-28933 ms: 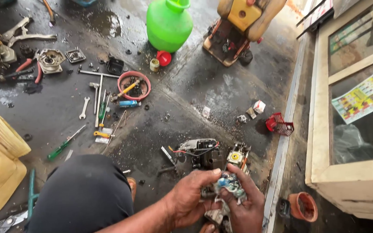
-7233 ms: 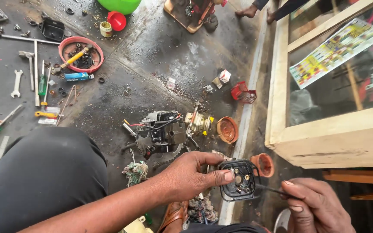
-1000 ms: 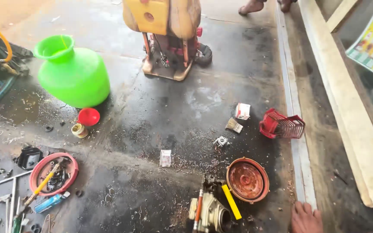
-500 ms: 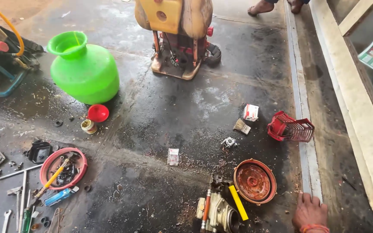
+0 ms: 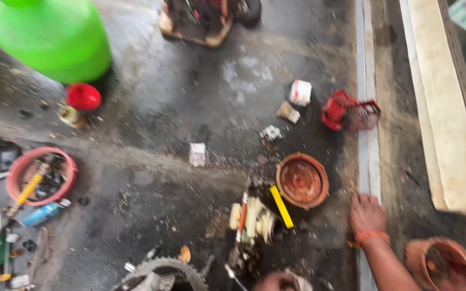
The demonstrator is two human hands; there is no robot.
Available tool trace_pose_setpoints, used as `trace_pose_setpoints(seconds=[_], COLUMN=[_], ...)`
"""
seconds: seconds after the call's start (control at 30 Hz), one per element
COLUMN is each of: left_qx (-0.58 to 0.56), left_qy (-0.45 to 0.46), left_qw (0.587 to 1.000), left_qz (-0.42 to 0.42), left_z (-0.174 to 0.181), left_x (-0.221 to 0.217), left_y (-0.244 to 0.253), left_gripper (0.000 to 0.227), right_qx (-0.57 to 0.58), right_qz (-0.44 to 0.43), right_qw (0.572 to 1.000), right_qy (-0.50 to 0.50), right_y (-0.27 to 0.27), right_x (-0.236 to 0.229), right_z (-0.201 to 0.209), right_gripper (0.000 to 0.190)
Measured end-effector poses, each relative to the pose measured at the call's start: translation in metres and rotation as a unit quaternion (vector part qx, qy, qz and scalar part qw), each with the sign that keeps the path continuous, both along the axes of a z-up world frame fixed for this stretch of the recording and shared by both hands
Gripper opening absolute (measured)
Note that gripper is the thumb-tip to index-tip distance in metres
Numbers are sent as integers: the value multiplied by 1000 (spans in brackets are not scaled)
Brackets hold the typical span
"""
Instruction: The person sits on the floor of a repair shop among scattered engine parts and tools. They wipe and clean a small engine component with a rag, handle and turn over a carburetor and other metal parts, and use a screwdriver to work on the engine assembly.
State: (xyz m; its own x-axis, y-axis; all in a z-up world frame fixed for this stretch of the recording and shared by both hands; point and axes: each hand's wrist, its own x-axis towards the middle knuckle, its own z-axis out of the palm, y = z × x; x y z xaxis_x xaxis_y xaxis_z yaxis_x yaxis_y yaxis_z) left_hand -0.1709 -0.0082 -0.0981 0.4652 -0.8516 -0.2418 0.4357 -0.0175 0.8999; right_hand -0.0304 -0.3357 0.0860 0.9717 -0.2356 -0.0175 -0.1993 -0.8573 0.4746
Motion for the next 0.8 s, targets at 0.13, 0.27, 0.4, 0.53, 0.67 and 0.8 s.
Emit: trace_pose_setpoints(seconds=[0.13, 0.27, 0.4, 0.53, 0.67, 0.8], left_qx=[180, 298, 318, 310, 318, 301], left_qy=[-33, -2, 18, 0, -2, -14], left_qw=[982, 954, 948, 951, 948, 953], left_qz=[50, 27, 9, -5, 0, 15], left_z=[176, 229, 236, 246, 245, 239], left_x=[20, 48, 48, 49, 54, 48], left_y=[23, 25, 28, 28, 27, 26], left_gripper=[20, 21, 22, 21, 23, 25], right_qx=[16, 17, 31, 41, 21, 6], right_qz=[31, -5, 38, 58, 54, 31], right_qw=[999, 999, 999, 997, 997, 999], right_qy=[-27, 36, -14, -37, -53, 3], right_y=[-10, 7, 2, 0, 11, 16], right_x=[-12, -4, -21, -31, -20, -13], right_z=[-8, 16, 10, 11, 17, 16], right_gripper=[30, 20, 15, 15, 22, 14])
